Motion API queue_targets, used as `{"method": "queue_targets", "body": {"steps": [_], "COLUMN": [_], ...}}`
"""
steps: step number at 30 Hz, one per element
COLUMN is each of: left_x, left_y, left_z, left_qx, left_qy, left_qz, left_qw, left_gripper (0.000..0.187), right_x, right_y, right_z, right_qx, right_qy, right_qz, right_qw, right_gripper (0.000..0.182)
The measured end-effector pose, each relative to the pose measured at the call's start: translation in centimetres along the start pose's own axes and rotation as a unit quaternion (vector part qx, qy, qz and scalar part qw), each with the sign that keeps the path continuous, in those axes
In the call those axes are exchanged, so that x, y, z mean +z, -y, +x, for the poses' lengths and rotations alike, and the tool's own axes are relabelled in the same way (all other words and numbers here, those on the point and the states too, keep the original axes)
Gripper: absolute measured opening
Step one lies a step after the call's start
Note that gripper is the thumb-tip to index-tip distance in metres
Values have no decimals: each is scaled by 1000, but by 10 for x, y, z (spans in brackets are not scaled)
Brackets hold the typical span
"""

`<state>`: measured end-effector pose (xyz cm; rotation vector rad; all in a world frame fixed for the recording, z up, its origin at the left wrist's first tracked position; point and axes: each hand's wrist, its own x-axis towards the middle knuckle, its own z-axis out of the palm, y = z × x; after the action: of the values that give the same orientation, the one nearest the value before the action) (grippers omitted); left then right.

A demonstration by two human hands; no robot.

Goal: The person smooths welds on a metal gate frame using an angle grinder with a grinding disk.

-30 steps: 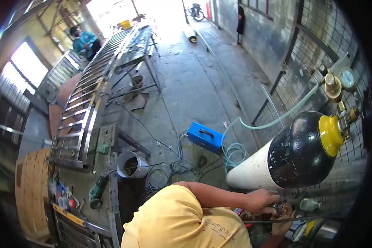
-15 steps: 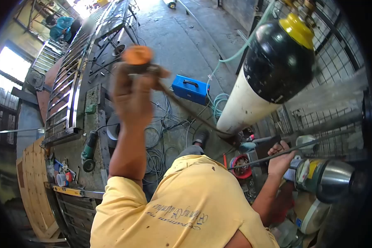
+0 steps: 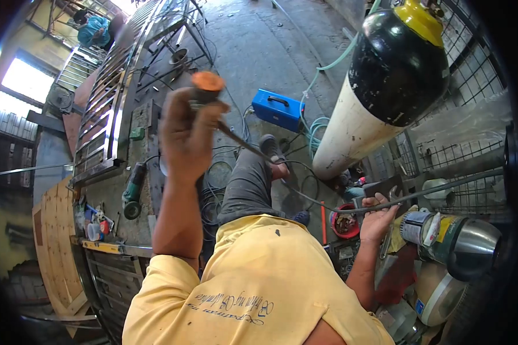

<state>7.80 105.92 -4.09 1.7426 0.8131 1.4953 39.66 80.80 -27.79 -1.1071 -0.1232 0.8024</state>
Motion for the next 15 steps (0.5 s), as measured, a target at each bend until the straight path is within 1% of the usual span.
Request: {"method": "queue_targets", "body": {"steps": [2,3,4,6,7,8,10,13,14,15], "left_x": [14,20,24,30,36,42,59,77,77,83], "left_y": [15,30,43,63,69,75,85,117,122,133], "left_z": [-5,-8,-11,-13,-14,-15,-11,-20,-26,-38], "left_qx": [-50,-69,-89,-129,-138,-147,-141,-147,-156,-200], "left_qy": [49,72,95,143,155,166,157,207,254,284], "left_qz": [-22,-28,-38,-4,-22,-39,-130,-185,-87,-101], "left_qw": [997,995,991,981,978,974,969,949,951,933], "left_gripper": [21,21,22,23,23,23,22,21,24,31], "right_x": [10,6,6,5,-17,-20,-32,-7,14,40], "right_y": [0,-1,-5,-17,-35,-46,-78,-109,-111,-101], "right_z": [-9,-12,-18,-30,-27,-32,-37,-53,-58,-66], "right_qx": [-2,5,11,22,70,108,178,198,198,199], "right_qy": [-18,16,34,65,70,104,98,110,118,127], "right_qz": [-15,-8,-29,-77,-104,-101,-137,-125,-101,-80], "right_qw": [1000,1000,999,995,990,984,969,966,968,969], "right_gripper": [66,56,51,41,28,23,19,21,22,24]}}
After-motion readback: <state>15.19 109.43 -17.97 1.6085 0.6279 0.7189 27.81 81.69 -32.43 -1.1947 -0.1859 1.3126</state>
